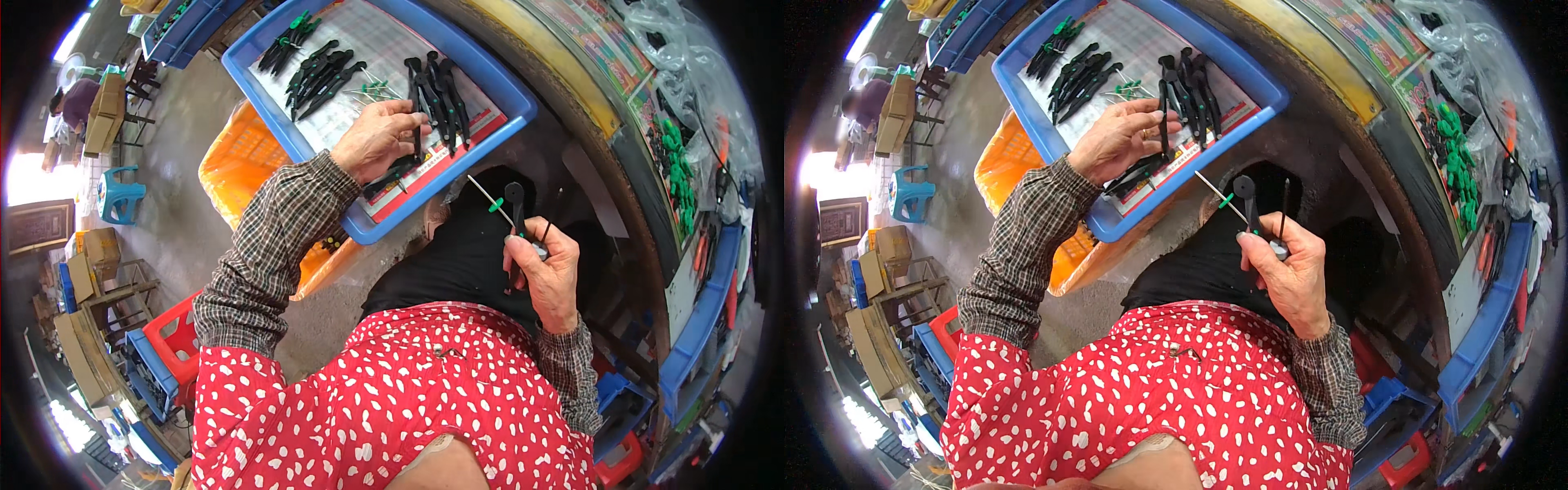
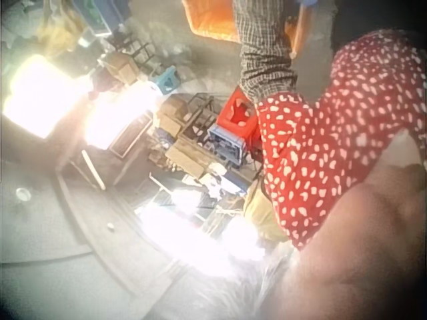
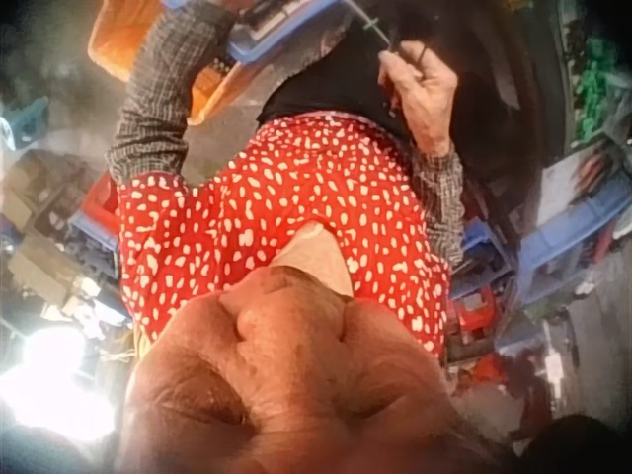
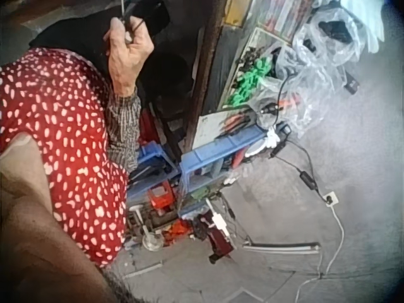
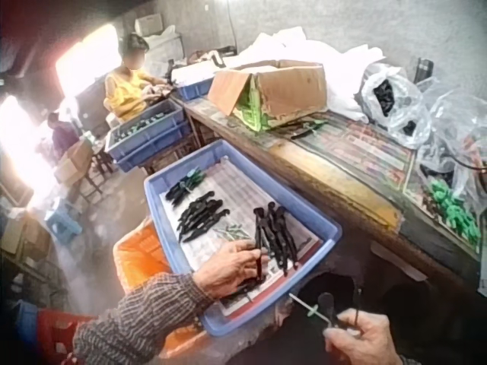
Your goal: The person assembles small black plastic parts by inserting green pins into them using a manual assembly tool.
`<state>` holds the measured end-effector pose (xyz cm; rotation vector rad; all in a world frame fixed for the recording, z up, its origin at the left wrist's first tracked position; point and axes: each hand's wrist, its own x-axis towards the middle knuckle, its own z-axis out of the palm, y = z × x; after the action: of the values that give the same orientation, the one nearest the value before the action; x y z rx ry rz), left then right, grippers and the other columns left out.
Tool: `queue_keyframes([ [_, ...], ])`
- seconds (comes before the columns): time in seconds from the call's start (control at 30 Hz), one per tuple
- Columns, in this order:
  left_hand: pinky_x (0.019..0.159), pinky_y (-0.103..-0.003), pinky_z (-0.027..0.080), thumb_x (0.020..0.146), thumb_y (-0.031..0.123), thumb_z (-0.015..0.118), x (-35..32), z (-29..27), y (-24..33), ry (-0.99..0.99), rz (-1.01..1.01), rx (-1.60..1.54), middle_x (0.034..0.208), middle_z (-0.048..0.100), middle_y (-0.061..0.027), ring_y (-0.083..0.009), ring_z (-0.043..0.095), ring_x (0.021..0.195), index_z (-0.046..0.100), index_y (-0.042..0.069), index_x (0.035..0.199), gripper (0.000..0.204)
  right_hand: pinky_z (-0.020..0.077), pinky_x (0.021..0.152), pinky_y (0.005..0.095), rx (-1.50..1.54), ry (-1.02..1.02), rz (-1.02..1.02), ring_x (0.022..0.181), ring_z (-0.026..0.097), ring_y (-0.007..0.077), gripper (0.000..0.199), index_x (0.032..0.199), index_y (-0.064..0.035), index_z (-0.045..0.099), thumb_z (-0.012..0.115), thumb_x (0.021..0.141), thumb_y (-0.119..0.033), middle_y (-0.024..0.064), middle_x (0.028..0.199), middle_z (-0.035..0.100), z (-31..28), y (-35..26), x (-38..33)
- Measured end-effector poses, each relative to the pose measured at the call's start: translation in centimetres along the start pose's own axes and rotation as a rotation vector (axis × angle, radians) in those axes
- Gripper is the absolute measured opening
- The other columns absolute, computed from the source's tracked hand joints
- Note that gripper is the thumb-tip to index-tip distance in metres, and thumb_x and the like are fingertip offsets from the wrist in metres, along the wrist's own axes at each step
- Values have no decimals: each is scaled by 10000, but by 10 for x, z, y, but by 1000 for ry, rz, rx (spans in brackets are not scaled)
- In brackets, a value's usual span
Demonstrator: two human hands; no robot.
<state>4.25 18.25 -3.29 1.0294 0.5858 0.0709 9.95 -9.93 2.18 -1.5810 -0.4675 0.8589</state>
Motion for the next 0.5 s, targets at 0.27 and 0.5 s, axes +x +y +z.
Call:
queue_keyframes([
  [0.27, 862, -282, 478, 935, 199, 586, -48, 32, 3, -128, 290, 430, 1056, 634, -80, -121, 591, 941, 546, -51, 1235, 392, 363, 424, 149, 13, 7, -3, 487, 470, -3, 144, 873, -15, 616, 646, 899, -154, -19, 634, 589, -5, 4, 3],
  [0.5, 691, -195, 475, 887, 154, 670, -81, 65, -18, 21, 424, 477, 917, 660, -39, -70, 587, 757, 600, -32, 1161, 338, 385, 435, 153, 56, -57, 9, 498, 485, 4, 159, 902, -15, 630, 643, 903, -173, -20, 647, 592, 0, 0, -1],
])
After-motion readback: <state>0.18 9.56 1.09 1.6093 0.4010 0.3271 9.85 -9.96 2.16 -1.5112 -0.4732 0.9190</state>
